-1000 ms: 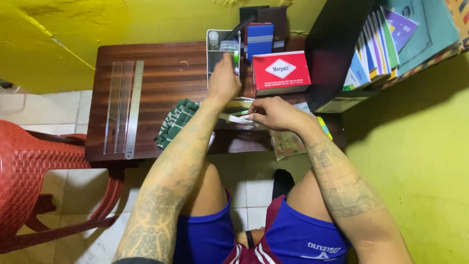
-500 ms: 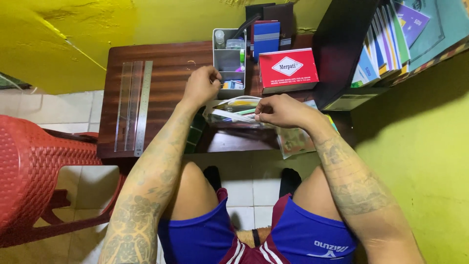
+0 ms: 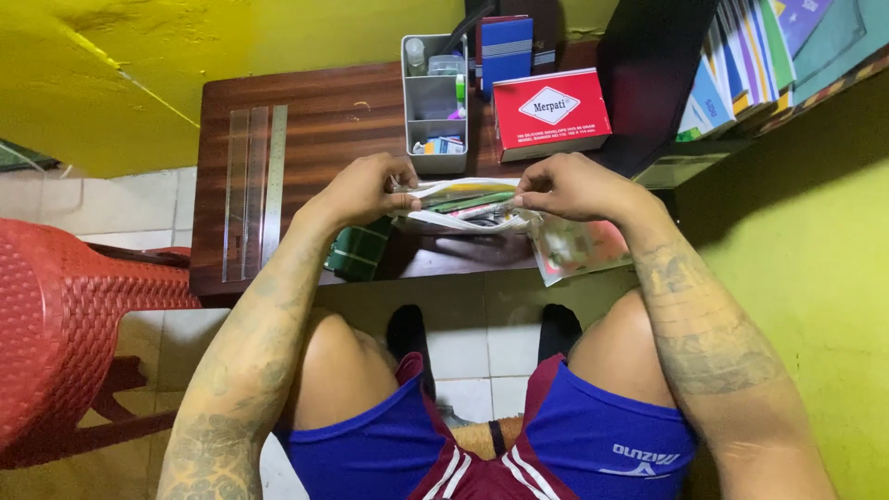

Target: The person organizes stationery items on a desk. They place books and notebooks into a vertical file holder, transfer pens and markers from a pen holder into a clear zippered pouch, and arrange a small notebook and a red box on the desk.

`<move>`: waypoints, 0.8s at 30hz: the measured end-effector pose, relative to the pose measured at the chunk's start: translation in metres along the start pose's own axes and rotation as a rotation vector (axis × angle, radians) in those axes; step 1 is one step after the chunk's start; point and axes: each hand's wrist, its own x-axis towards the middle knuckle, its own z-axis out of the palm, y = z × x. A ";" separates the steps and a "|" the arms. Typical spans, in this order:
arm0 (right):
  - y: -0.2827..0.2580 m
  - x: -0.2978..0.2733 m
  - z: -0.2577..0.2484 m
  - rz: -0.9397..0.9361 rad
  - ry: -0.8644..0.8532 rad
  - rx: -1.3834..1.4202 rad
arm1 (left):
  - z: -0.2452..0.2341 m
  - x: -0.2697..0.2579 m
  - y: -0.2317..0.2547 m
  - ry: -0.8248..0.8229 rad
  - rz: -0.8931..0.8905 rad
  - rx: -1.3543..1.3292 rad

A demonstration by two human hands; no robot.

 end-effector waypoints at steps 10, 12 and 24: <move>0.003 0.013 0.013 0.072 0.030 -0.040 | 0.001 -0.005 -0.013 0.013 -0.032 0.052; 0.007 0.018 0.016 0.109 0.061 -0.073 | -0.002 -0.006 -0.009 0.003 -0.101 0.079; 0.009 0.018 0.018 0.116 0.064 -0.008 | 0.002 -0.001 0.005 -0.023 -0.220 0.079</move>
